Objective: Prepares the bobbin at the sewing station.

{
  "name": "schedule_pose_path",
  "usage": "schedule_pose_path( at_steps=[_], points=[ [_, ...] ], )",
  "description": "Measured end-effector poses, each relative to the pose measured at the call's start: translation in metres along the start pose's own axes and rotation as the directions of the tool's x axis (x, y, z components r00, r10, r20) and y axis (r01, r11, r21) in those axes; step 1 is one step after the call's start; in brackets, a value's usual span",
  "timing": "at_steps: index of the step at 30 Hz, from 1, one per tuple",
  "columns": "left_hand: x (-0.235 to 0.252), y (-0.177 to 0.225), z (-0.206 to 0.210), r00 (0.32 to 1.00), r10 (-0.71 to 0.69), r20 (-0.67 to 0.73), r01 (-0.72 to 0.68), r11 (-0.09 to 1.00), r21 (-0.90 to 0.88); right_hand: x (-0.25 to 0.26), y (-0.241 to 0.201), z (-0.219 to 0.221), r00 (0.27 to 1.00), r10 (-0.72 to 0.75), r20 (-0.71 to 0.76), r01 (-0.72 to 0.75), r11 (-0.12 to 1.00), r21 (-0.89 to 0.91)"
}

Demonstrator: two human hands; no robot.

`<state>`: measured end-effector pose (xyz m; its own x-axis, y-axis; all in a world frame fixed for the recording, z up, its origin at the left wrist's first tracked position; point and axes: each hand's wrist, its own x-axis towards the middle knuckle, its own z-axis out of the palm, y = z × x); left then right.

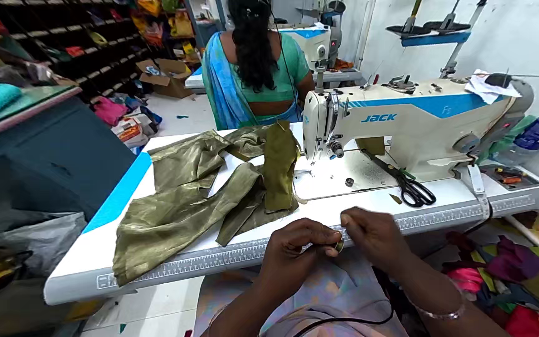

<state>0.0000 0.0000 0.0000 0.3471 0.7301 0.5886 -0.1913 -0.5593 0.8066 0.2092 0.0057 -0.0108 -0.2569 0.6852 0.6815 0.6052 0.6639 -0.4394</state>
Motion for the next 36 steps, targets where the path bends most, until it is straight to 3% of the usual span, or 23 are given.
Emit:
schedule_pose_path(
  at_steps=[3,5,9,11,14,18,22,24,27,30,32,36],
  points=[
    [-0.001,-0.003,-0.004,0.999,-0.005,-0.04,0.006,1.0,0.029,-0.021,-0.025,0.012,0.972,-0.207,0.109,0.204,0.978,0.037],
    [-0.002,-0.005,-0.005,0.999,-0.01,-0.036,0.011,1.0,0.025,-0.018,-0.038,0.001,0.958,-0.275,0.075,0.27,0.96,0.067],
    [-0.001,-0.003,0.001,1.0,0.017,0.015,-0.017,1.0,-0.006,-0.006,-0.018,-0.007,0.986,-0.14,-0.088,0.141,0.99,0.0],
    [-0.001,-0.003,0.0,1.0,0.029,-0.011,-0.029,1.0,0.007,-0.016,-0.016,0.007,0.988,-0.151,-0.024,0.15,0.988,-0.039],
    [-0.002,-0.004,-0.004,0.999,0.039,-0.034,-0.037,0.998,0.051,-0.024,-0.039,0.003,0.952,-0.305,0.031,0.306,0.951,-0.051],
    [-0.002,0.001,-0.001,0.999,0.038,0.026,-0.038,0.999,0.009,-0.007,-0.026,-0.01,0.961,-0.261,-0.095,0.247,0.959,-0.141],
    [0.002,0.001,-0.004,0.998,0.061,-0.03,-0.059,0.997,0.042,-0.021,-0.03,0.007,0.956,-0.289,0.046,0.292,0.95,-0.111],
    [0.0,0.0,-0.004,0.998,0.063,-0.021,-0.062,0.997,0.053,-0.016,-0.044,-0.004,0.947,-0.32,0.032,0.322,0.944,-0.071],
    [0.0,0.003,0.001,0.998,0.064,0.027,-0.065,0.998,0.024,-0.003,-0.028,-0.013,0.967,-0.245,-0.067,0.236,0.965,-0.114],
    [0.002,0.004,-0.001,0.998,0.069,-0.008,-0.069,0.996,0.05,-0.014,-0.021,0.005,0.967,-0.253,0.012,0.252,0.955,-0.158],
    [0.001,0.002,-0.003,0.997,0.065,-0.029,-0.063,0.996,0.064,-0.02,-0.037,0.004,0.948,-0.31,0.069,0.315,0.946,-0.076],
    [-0.002,0.003,0.002,0.998,0.055,0.015,-0.055,0.998,0.031,-0.006,-0.033,-0.014,0.97,-0.237,-0.059,0.23,0.967,-0.112]
  ],
)
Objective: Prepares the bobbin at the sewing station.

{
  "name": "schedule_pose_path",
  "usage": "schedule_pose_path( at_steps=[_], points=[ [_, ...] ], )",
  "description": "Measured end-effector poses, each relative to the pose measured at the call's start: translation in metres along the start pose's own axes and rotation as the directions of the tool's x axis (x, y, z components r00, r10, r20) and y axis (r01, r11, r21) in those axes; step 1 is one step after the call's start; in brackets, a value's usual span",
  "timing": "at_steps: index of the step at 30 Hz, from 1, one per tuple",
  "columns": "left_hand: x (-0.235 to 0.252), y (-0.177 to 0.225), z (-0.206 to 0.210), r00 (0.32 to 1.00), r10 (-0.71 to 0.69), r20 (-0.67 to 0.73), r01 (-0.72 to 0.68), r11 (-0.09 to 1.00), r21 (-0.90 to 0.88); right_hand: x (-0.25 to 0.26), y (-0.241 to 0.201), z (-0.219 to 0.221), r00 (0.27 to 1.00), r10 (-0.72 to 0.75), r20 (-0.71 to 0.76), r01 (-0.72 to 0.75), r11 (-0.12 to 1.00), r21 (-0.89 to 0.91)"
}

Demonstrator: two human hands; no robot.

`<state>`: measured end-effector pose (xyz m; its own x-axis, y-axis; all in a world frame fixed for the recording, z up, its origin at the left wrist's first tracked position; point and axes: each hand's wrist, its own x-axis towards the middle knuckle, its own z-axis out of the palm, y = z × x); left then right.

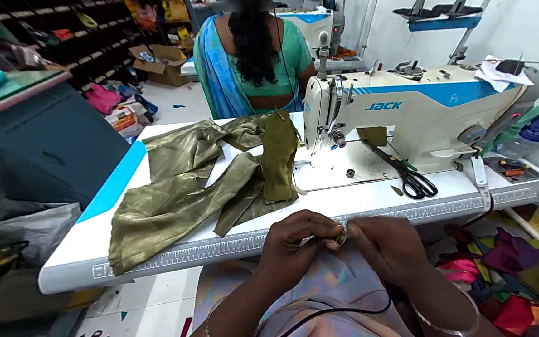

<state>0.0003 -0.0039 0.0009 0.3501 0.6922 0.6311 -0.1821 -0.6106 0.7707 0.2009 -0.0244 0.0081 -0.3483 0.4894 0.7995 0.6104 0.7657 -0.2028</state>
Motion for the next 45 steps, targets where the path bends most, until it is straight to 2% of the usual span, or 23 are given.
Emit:
schedule_pose_path(
  at_steps=[2,5,6,9,11,13,15,17,19,21,22,24,26,29,31,32,35,38,41,43,45],
  points=[
    [0.001,0.002,0.001,1.0,0.005,-0.015,-0.005,1.0,-0.004,-0.006,0.009,0.011,0.999,0.018,0.039,-0.015,0.998,-0.059],
    [0.002,-0.001,-0.003,0.999,0.002,-0.044,-0.001,1.0,0.024,-0.011,-0.012,0.018,0.983,-0.105,0.152,0.101,0.994,0.038],
    [0.002,-0.002,-0.003,0.999,-0.006,-0.046,0.007,1.0,0.023,-0.008,-0.017,0.013,0.983,-0.115,0.145,0.107,0.992,0.062],
    [0.0,-0.002,-0.001,1.0,-0.019,-0.019,0.019,1.0,0.001,0.004,0.002,0.001,0.999,0.01,0.044,-0.012,0.999,0.042],
    [0.001,-0.001,0.0,1.0,-0.012,-0.02,0.012,1.0,-0.015,-0.001,0.017,0.012,0.996,0.071,0.061,-0.07,0.997,-0.007],
    [0.002,-0.002,-0.003,1.0,0.002,-0.029,-0.001,1.0,0.005,-0.012,0.009,0.025,0.991,0.006,0.135,-0.006,1.0,-0.003],
    [0.003,-0.003,-0.005,0.999,-0.002,-0.038,0.002,1.0,0.02,-0.013,-0.01,0.02,0.983,-0.077,0.165,0.061,0.993,0.099],
    [0.002,-0.003,-0.004,1.0,-0.017,-0.02,0.017,1.0,0.007,-0.004,-0.016,0.004,0.994,-0.043,0.104,0.028,0.99,0.135],
    [0.002,-0.001,-0.001,1.0,-0.017,0.004,0.017,1.0,-0.009,0.004,-0.001,-0.001,0.999,0.031,0.012,-0.032,0.994,0.104],
    [0.003,-0.001,0.0,1.0,0.003,0.001,-0.003,1.0,0.0,-0.003,0.013,0.01,0.994,0.101,0.037,-0.103,0.993,0.063],
    [0.003,-0.001,0.0,1.0,0.016,-0.009,-0.016,1.0,0.02,-0.01,0.012,0.017,0.991,0.103,0.083,-0.108,0.992,0.059],
    [0.002,-0.003,-0.003,0.999,0.035,-0.033,-0.034,0.998,0.052,-0.018,-0.004,0.022,0.988,0.019,0.153,-0.037,0.992,0.12],
    [0.001,-0.003,-0.003,0.999,0.039,-0.029,-0.037,0.999,0.039,-0.011,-0.016,0.01,0.993,-0.026,0.116,0.005,0.984,0.177],
    [0.0,0.0,0.0,0.999,0.039,0.015,-0.039,0.999,-0.005,0.001,-0.002,-0.004,0.997,0.08,0.003,-0.079,0.988,0.129],
    [0.002,0.001,0.001,0.999,0.049,0.009,-0.049,0.999,0.003,-0.006,0.01,0.007,0.986,0.157,0.049,-0.161,0.982,0.094],
    [0.002,0.001,0.001,0.998,0.056,-0.002,-0.056,0.998,0.02,-0.012,0.007,0.014,0.984,0.152,0.094,-0.16,0.984,0.079],
    [0.003,-0.003,-0.003,0.999,0.05,-0.016,-0.049,0.997,0.055,-0.013,-0.013,0.01,0.99,-0.002,0.144,-0.021,0.988,0.154],
    [0.002,-0.001,0.001,0.999,0.041,0.018,-0.041,0.999,0.03,0.001,-0.007,-0.006,0.998,0.051,0.022,-0.053,0.991,0.126],
    [0.004,0.0,0.002,0.999,0.054,0.01,-0.054,0.998,0.017,-0.008,0.01,0.012,0.99,0.13,0.052,-0.133,0.989,0.059],
    [0.004,-0.002,-0.001,0.999,0.05,-0.011,-0.049,0.998,0.038,-0.017,-0.001,0.019,0.991,0.056,0.122,-0.067,0.994,0.086],
    [0.003,-0.004,-0.002,0.999,0.038,-0.016,-0.038,0.999,0.038,-0.013,-0.013,0.01,0.994,-0.02,0.107,0.004,0.988,0.152]
  ],
)
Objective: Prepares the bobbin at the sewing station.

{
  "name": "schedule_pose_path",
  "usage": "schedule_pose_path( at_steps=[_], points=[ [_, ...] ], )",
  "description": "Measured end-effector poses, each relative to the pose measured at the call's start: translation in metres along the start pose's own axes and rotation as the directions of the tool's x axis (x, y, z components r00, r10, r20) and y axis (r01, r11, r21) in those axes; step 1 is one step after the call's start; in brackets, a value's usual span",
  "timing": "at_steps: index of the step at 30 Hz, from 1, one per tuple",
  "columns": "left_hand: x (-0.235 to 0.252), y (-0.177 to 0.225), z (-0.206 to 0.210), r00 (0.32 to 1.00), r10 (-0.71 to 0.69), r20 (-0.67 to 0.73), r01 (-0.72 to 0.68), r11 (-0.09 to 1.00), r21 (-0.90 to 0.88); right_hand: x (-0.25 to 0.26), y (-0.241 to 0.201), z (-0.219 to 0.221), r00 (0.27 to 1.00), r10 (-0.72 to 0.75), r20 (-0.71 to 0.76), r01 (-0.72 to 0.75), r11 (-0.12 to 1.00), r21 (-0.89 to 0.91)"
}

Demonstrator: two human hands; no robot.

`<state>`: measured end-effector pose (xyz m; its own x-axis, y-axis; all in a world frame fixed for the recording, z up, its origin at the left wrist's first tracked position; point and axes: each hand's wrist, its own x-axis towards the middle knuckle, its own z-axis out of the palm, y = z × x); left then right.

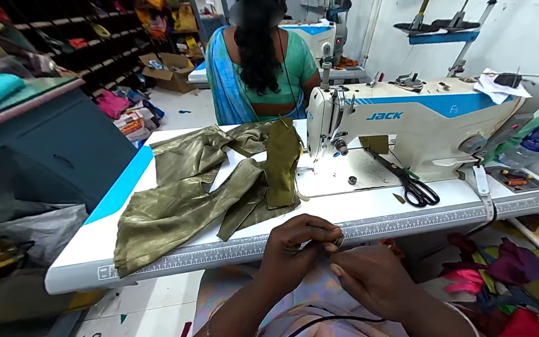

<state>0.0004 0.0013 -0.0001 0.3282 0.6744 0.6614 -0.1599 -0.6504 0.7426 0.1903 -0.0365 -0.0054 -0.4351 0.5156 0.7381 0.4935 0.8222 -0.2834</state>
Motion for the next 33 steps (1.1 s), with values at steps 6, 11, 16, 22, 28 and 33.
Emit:
schedule_pose_path(
  at_steps=[6,11,16,22,28,33],
  points=[
    [-0.001,0.001,0.002,1.0,-0.004,0.012,0.004,1.0,-0.02,-0.001,0.025,0.005,0.991,0.122,-0.057,-0.125,0.991,-0.043],
    [-0.004,-0.004,-0.002,0.999,-0.05,0.022,0.05,0.998,-0.026,0.002,0.007,-0.003,0.998,0.035,-0.047,-0.033,0.998,0.048],
    [-0.003,-0.005,-0.001,0.998,-0.061,0.024,0.062,0.998,-0.033,-0.009,0.025,0.014,0.991,0.129,-0.031,-0.13,0.991,-0.038],
    [-0.003,-0.004,-0.002,0.996,-0.079,0.046,0.082,0.995,-0.06,0.001,0.018,-0.001,0.986,0.12,-0.114,-0.117,0.993,0.03],
    [-0.006,-0.01,-0.003,0.996,-0.089,-0.032,0.088,0.996,-0.025,-0.009,0.004,0.011,0.998,0.066,-0.012,-0.066,0.998,0.004],
    [-0.005,-0.002,0.001,0.998,-0.064,0.011,0.065,0.995,-0.074,-0.005,0.026,0.007,0.98,0.148,-0.135,-0.156,0.987,-0.046]
  ],
)
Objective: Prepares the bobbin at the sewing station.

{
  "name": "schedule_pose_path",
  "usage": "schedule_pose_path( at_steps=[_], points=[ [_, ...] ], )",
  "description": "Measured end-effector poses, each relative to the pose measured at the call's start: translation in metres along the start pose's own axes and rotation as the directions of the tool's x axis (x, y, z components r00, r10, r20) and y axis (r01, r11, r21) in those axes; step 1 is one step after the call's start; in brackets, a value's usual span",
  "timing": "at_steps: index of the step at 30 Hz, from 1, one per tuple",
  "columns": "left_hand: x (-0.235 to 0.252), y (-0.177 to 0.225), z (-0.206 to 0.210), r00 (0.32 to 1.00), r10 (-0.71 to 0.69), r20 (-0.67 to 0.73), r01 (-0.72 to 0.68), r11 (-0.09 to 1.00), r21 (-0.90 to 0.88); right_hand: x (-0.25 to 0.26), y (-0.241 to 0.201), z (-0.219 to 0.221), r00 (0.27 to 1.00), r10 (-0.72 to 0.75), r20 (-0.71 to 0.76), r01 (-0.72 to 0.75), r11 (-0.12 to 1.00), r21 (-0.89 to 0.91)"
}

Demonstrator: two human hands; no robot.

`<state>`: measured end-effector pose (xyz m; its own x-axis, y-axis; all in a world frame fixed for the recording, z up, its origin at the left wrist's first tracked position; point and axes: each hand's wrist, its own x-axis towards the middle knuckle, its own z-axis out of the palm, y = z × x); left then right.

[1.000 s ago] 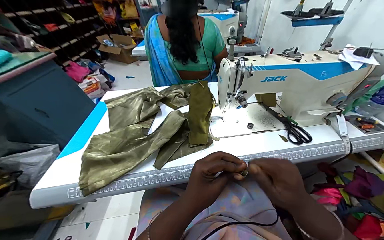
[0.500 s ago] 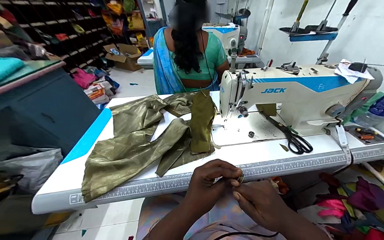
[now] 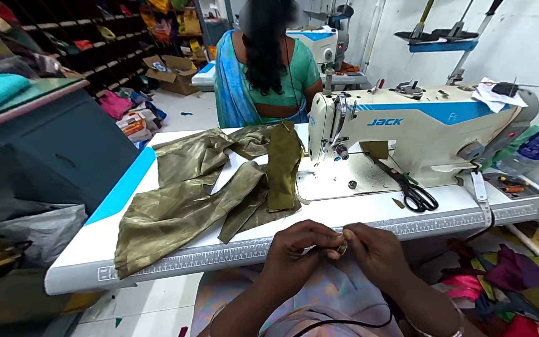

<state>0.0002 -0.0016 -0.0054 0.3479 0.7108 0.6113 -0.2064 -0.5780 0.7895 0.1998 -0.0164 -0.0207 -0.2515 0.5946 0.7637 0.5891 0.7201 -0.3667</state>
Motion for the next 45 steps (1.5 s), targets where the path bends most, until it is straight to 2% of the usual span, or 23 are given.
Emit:
schedule_pose_path(
  at_steps=[3,5,8,10,12,14,17,19,21,23,25,27,29,31,32,35,37,40,43,45],
  points=[
    [0.0,-0.003,-0.004,0.999,0.002,-0.041,-0.001,0.999,0.037,-0.01,-0.015,0.006,0.993,-0.082,0.091,0.08,0.997,0.024],
    [-0.002,-0.004,-0.004,0.999,0.001,-0.033,0.001,0.999,0.05,-0.004,-0.024,-0.005,0.99,-0.127,0.057,0.124,0.991,0.053],
    [-0.002,0.0,-0.001,1.0,0.005,0.007,-0.005,1.0,0.004,0.005,-0.007,-0.007,0.998,-0.061,-0.024,0.062,0.998,0.006],
    [0.0,0.002,-0.001,1.0,0.015,-0.01,-0.015,1.0,0.004,-0.004,0.001,0.006,0.999,-0.043,0.007,0.043,0.999,-0.021],
    [0.001,-0.001,-0.004,0.999,0.019,-0.038,-0.017,0.999,0.031,-0.011,-0.011,0.009,0.993,-0.104,0.058,0.105,0.994,-0.016],
    [0.0,-0.003,-0.004,0.999,0.011,-0.033,-0.01,0.999,0.031,-0.005,-0.022,-0.002,0.988,-0.146,0.041,0.145,0.989,0.022],
    [0.0,0.001,-0.001,1.0,0.019,0.013,-0.019,1.0,-0.002,0.006,-0.009,-0.009,0.996,-0.074,-0.043,0.073,0.997,-0.023],
    [0.002,0.002,-0.001,0.999,0.032,-0.003,-0.032,0.999,-0.001,0.0,-0.002,0.001,0.999,-0.035,-0.002,0.035,0.998,-0.059],
    [0.003,-0.002,-0.003,0.999,0.036,-0.036,-0.035,0.999,0.03,-0.008,-0.014,0.006,0.995,-0.082,0.051,0.085,0.995,-0.055],
    [0.001,-0.005,-0.003,0.999,0.027,-0.03,-0.025,0.999,0.042,-0.005,-0.025,-0.003,0.991,-0.128,0.037,0.129,0.991,-0.021],
    [0.0,-0.003,-0.001,0.999,0.029,0.019,-0.029,0.999,0.019,0.002,-0.018,-0.008,0.995,-0.093,-0.047,0.091,0.995,-0.04],
    [0.0,0.001,0.002,0.999,0.033,0.021,-0.033,0.999,0.004,0.0,-0.002,-0.002,0.996,-0.056,-0.067,0.05,0.994,-0.093],
    [0.002,-0.001,0.0,0.999,0.032,-0.015,-0.031,0.999,0.026,-0.01,-0.005,0.008,0.997,-0.077,-0.015,0.075,0.993,-0.09],
    [0.001,-0.005,-0.002,0.999,0.022,-0.034,-0.021,0.998,0.052,-0.011,-0.02,0.005,0.986,-0.162,0.036,0.162,0.987,-0.018],
    [0.0,-0.006,-0.002,1.0,0.019,-0.022,-0.018,0.998,0.057,-0.009,-0.024,0.0,0.984,-0.176,0.014,0.176,0.984,-0.002],
    [0.0,-0.002,0.001,0.999,0.024,0.024,-0.024,1.0,0.016,0.001,-0.008,-0.005,0.992,-0.09,-0.083,0.085,0.995,-0.059],
    [0.001,0.0,0.001,1.0,0.03,0.004,-0.03,1.0,0.005,-0.005,0.003,0.004,0.997,-0.075,-0.021,0.074,0.995,-0.069],
    [0.001,-0.004,-0.003,1.0,0.021,-0.014,-0.02,0.999,0.039,-0.013,-0.015,0.005,0.98,-0.189,0.067,0.187,0.982,0.026],
    [0.0,-0.003,-0.001,0.998,0.019,0.056,-0.02,1.0,0.016,-0.001,-0.012,-0.009,0.987,-0.156,-0.047,0.156,0.988,-0.005],
    [0.002,0.0,0.001,0.998,0.021,0.054,-0.02,1.0,-0.018,0.001,0.004,-0.004,0.992,-0.117,-0.055,0.113,0.992,-0.063]
  ],
)
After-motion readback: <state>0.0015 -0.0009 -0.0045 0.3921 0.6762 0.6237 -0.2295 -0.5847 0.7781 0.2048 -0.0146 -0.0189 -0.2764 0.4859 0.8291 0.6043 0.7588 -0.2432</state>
